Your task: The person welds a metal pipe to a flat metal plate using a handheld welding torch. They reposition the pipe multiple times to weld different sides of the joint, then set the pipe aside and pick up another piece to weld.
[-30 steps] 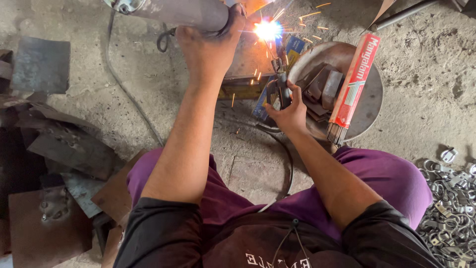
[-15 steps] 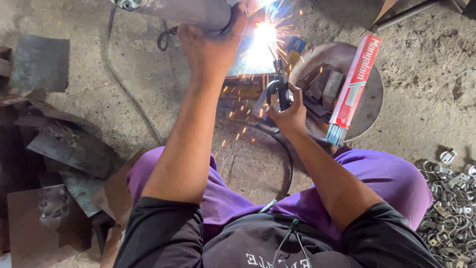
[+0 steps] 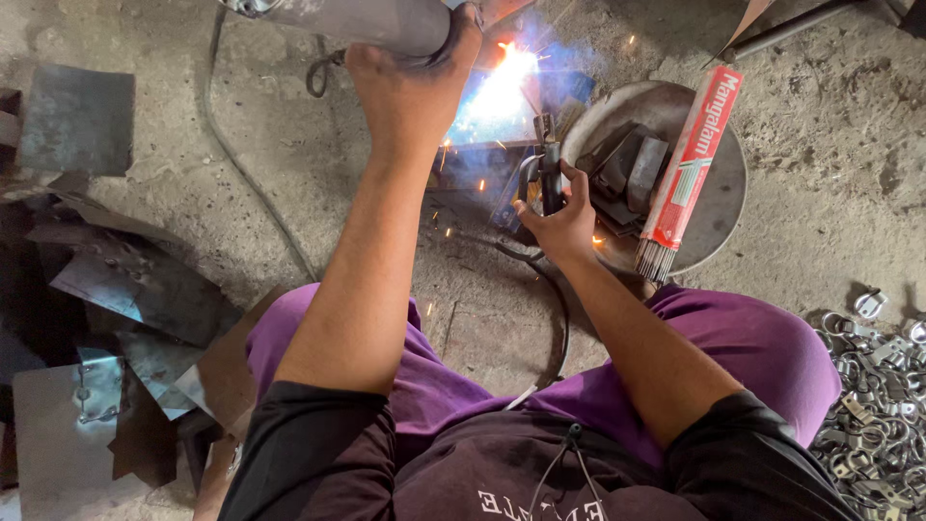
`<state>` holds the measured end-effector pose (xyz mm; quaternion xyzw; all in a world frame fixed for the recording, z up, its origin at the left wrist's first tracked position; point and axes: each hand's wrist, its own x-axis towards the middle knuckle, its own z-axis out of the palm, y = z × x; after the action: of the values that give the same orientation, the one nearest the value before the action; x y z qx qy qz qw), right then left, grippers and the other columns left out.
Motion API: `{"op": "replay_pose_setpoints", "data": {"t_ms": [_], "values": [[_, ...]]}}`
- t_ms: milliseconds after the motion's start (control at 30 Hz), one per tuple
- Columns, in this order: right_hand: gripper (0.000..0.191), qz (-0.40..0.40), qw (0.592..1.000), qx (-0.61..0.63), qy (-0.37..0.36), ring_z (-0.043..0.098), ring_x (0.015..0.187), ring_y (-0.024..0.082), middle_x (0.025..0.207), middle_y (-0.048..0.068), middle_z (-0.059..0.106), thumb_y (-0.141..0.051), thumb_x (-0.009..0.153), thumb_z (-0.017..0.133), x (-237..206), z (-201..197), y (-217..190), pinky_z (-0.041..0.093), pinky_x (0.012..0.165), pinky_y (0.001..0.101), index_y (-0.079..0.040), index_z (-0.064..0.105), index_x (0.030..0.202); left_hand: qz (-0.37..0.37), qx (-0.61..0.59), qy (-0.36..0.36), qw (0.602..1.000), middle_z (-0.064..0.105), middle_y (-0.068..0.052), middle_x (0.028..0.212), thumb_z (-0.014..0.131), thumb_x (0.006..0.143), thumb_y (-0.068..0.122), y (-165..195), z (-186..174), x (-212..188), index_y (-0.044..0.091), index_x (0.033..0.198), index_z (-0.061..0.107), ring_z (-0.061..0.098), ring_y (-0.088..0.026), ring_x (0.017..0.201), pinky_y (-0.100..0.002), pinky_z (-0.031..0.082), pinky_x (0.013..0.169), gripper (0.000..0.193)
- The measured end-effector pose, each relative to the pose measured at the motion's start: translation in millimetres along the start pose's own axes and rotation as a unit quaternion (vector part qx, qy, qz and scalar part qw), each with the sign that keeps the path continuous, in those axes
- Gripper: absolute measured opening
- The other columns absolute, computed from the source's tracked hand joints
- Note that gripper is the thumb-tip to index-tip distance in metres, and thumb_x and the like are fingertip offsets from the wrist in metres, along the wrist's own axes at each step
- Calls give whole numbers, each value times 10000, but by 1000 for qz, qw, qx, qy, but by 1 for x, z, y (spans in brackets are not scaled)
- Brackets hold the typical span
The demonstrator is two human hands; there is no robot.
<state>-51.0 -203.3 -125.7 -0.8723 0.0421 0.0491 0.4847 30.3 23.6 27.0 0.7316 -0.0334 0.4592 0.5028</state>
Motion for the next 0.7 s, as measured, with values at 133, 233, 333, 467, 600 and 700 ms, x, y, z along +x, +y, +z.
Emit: {"op": "replay_pose_setpoints", "data": {"t_ms": [133, 233, 333, 467, 600, 700], "values": [[865, -52, 998, 15, 31, 737, 891, 167, 1031, 121, 727, -235, 777, 914, 0, 3, 5, 589, 773, 297, -34, 416, 1455, 33, 2, 13, 999, 756, -82, 813, 860, 843, 195, -3, 1, 0, 40, 903, 700, 780, -243, 739, -365, 625, 686, 230], [872, -63, 997, 26, 35, 747, 914, 174, 1048, 125, 731, -254, 769, 904, 1, 6, 9, 596, 786, 298, -34, 413, 1456, 49, 51, 10, 997, 757, -64, 790, 874, 833, 200, -4, 2, -1, 56, 876, 707, 770, -224, 718, -359, 611, 674, 225], [863, -53, 998, -14, 41, 747, 914, 191, 1017, 126, 752, -264, 756, 913, 2, 5, 9, 576, 808, 313, -44, 440, 1443, -18, 16, -10, 1000, 764, -46, 774, 869, 847, 192, -3, 1, -2, 54, 850, 710, 777, -192, 700, -338, 610, 668, 211], [838, -42, 998, -9, 34, 747, 911, 191, 1043, 117, 737, -265, 761, 897, 2, 3, 6, 576, 793, 308, -46, 447, 1433, -124, -65, -8, 990, 780, -39, 812, 862, 846, 194, -2, 3, -6, 54, 857, 729, 788, -177, 736, -316, 624, 699, 194], [839, -9, 999, -9, 36, 744, 919, 167, 1007, 83, 741, -269, 744, 892, 1, 5, 8, 577, 797, 302, -59, 460, 1432, -42, -47, 0, 998, 765, -45, 856, 867, 845, 207, -8, 5, -6, 24, 930, 706, 780, -174, 782, -302, 617, 728, 258], [709, -206, 970, 71, 112, 711, 1033, 229, 1204, 142, 680, -182, 862, 892, 3, 4, 9, 605, 856, 333, -43, 500, 1436, 16, -31, -15, 999, 762, -41, 863, 855, 866, 202, -16, 4, -8, 36, 940, 704, 780, -169, 799, -293, 622, 739, 236]]}}
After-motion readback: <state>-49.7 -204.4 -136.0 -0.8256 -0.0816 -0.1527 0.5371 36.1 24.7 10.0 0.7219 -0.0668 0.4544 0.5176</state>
